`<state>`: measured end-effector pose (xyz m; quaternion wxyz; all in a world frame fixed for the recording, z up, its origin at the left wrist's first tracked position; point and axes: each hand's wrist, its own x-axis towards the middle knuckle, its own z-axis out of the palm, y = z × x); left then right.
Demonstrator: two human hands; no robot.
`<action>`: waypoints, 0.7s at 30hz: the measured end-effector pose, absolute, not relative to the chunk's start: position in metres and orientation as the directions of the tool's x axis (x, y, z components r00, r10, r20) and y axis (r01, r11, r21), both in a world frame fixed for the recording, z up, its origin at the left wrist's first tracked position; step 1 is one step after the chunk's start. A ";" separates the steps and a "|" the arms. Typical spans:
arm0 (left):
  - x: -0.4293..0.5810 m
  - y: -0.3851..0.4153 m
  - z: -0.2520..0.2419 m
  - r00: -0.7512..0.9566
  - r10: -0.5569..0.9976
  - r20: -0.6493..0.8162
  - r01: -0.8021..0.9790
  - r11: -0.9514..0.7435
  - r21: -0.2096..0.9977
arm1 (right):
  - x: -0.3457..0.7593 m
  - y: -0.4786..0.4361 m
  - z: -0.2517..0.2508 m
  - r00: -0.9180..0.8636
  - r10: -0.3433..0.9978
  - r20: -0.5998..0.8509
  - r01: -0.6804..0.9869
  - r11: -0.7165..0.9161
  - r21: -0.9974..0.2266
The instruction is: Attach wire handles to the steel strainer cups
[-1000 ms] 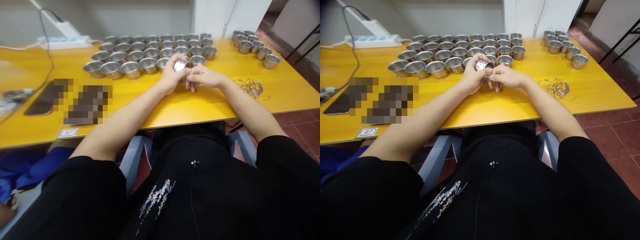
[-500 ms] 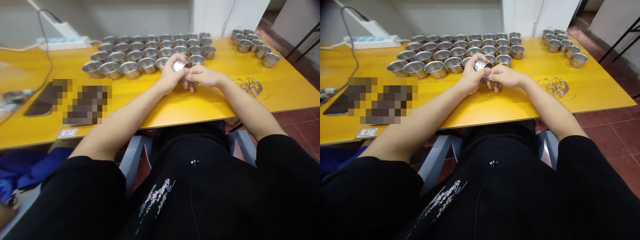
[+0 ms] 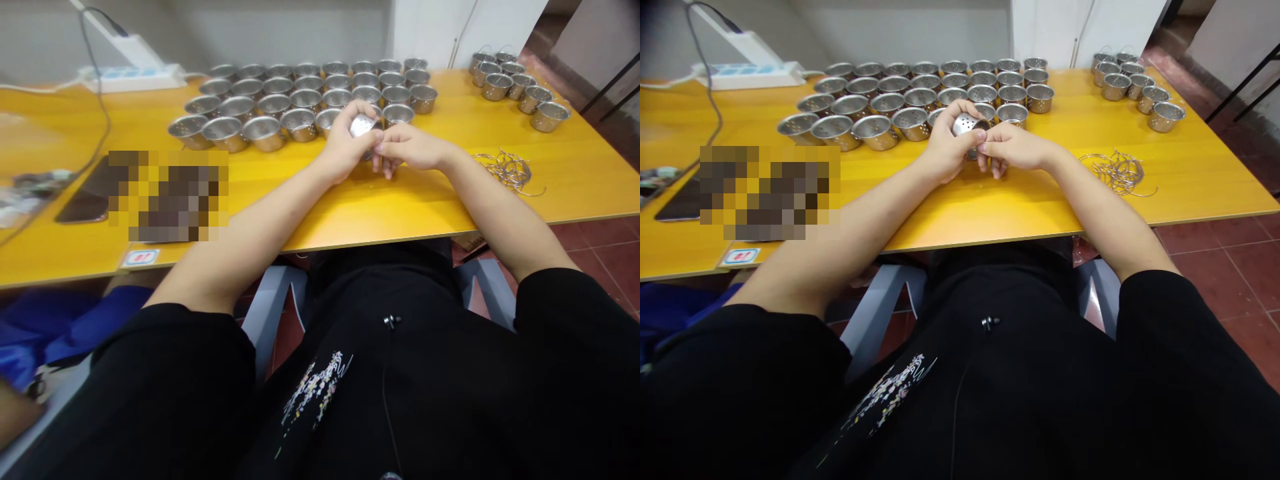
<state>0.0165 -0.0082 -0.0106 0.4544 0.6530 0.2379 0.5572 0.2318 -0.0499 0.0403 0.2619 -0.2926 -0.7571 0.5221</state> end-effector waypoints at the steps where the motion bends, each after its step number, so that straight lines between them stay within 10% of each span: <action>1: 0.016 -0.007 -0.011 0.264 0.812 0.520 -0.203 -0.481 0.853 | 0.232 -0.050 0.041 -0.692 0.716 0.090 0.170 0.283 -0.944; 21: 0.017 -0.015 -0.004 0.283 0.832 0.476 -0.165 -0.447 0.879 | 0.232 -0.051 0.041 -0.663 0.746 0.064 0.195 0.254 -0.947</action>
